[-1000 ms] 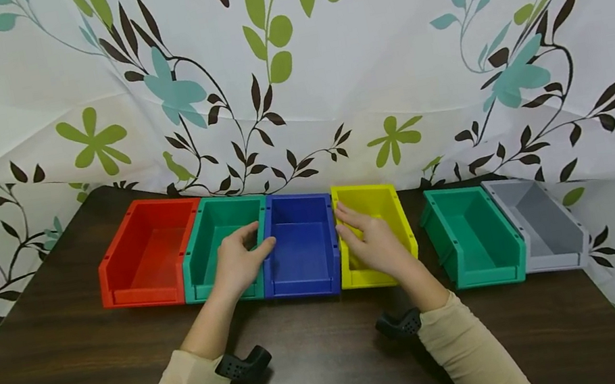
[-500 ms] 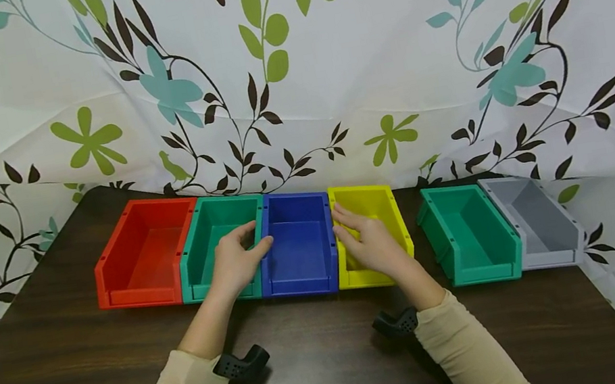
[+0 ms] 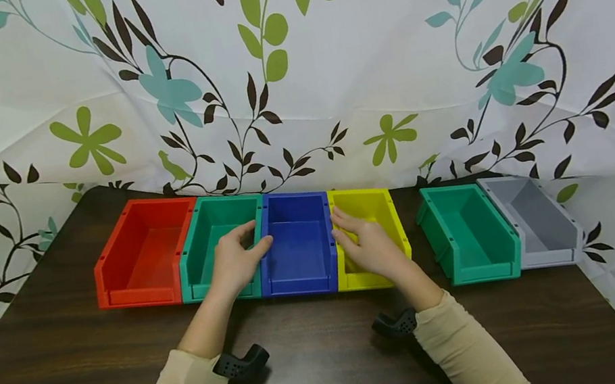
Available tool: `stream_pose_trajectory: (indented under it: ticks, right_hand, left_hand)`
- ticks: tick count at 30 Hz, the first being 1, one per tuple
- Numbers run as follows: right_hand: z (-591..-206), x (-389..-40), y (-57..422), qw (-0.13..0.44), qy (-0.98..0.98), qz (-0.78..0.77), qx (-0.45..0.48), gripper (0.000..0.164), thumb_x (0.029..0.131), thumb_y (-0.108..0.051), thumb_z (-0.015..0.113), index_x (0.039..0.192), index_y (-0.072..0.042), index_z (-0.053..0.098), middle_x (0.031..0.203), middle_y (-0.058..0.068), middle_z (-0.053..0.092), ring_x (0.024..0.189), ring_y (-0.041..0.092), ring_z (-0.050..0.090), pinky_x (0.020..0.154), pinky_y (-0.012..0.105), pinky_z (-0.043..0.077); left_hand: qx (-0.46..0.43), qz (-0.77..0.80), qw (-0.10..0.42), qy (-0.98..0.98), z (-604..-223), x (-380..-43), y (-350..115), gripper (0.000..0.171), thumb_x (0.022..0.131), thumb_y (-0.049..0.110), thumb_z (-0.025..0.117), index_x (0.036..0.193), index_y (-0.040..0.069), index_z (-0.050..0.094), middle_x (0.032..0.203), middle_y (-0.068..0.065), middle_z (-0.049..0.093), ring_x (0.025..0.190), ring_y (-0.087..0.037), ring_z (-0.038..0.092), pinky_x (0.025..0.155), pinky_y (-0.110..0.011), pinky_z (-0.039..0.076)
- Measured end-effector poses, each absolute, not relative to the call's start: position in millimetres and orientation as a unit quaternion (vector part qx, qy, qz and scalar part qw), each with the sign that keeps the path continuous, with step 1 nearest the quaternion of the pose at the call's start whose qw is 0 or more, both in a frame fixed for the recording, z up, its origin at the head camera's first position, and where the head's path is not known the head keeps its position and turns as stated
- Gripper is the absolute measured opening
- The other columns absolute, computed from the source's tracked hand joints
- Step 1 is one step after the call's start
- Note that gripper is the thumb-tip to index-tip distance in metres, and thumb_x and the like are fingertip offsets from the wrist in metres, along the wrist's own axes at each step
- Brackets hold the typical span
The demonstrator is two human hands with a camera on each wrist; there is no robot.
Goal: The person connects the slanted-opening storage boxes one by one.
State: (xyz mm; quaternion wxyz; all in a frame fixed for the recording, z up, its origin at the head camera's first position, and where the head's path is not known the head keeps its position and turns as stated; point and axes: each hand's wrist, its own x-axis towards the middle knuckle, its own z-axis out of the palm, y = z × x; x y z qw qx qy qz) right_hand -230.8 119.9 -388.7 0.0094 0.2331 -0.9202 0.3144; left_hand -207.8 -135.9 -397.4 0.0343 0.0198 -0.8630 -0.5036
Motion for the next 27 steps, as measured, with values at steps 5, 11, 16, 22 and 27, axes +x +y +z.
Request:
stream_pose_trajectory:
  ticks: [5, 11, 16, 22, 27]
  right_hand:
    - [-385.6, -225.7, 118.1, 0.006, -0.932, 0.290, 0.219, 0.047, 0.100, -0.033, 0.044, 0.141, -0.011, 0.042, 0.150, 0.000, 0.035, 0.137, 0.019, 0.036, 0.109, 0.041, 0.036]
    - [-386.4, -224.3, 117.0, 0.013, -0.936, 0.279, 0.214, 0.047, 0.100, -0.033, 0.045, 0.141, -0.011, 0.043, 0.151, 0.000, 0.035, 0.134, 0.020, 0.042, 0.102, 0.040, 0.044]
    - [-387.2, -225.3, 122.0, -0.001, -0.925, 0.299, 0.232, 0.050, 0.099, -0.035, 0.046, 0.142, -0.009, 0.043, 0.152, 0.005, 0.034, 0.134, 0.024, 0.042, 0.103, 0.042, 0.043]
    - [-380.9, -223.5, 138.6, 0.055, -0.921, 0.315, 0.224, 0.049, 0.097, -0.034, 0.051, 0.136, -0.006, 0.051, 0.145, 0.013, 0.044, 0.134, 0.031, 0.042, 0.108, 0.048, 0.037]
    - [-374.8, -221.0, 162.0, 0.147, -0.911, 0.312, 0.224, 0.042, 0.095, -0.025, 0.056, 0.130, -0.001, 0.056, 0.134, 0.016, 0.056, 0.119, 0.032, 0.057, 0.098, 0.047, 0.047]
  left_hand:
    - [0.023, -0.502, 0.030, -0.864, -396.4, -207.4, -134.7, 0.059, 0.090, 0.026, 0.063, 0.139, -0.001, 0.044, 0.138, -0.021, 0.050, 0.126, -0.036, 0.050, 0.101, -0.050, 0.044]
    - [0.026, -0.504, 0.028, -0.863, -397.7, -207.2, -134.7, 0.060, 0.090, 0.027, 0.063, 0.140, 0.000, 0.043, 0.139, -0.021, 0.049, 0.127, -0.036, 0.049, 0.102, -0.050, 0.043]
    - [0.034, -0.499, 0.029, -0.866, -397.7, -206.7, -135.1, 0.059, 0.090, 0.027, 0.063, 0.139, 0.000, 0.044, 0.138, -0.021, 0.050, 0.126, -0.035, 0.050, 0.102, -0.049, 0.043]
    - [0.031, -0.500, 0.052, -0.864, -399.5, -206.0, -132.6, 0.056, 0.090, 0.024, 0.063, 0.137, -0.001, 0.047, 0.134, -0.022, 0.053, 0.124, -0.036, 0.052, 0.100, -0.050, 0.044]
    - [0.038, -0.500, 0.063, -0.863, -396.7, -204.6, -131.3, 0.054, 0.090, 0.022, 0.062, 0.136, -0.003, 0.048, 0.133, -0.023, 0.054, 0.124, -0.036, 0.051, 0.101, -0.050, 0.044]
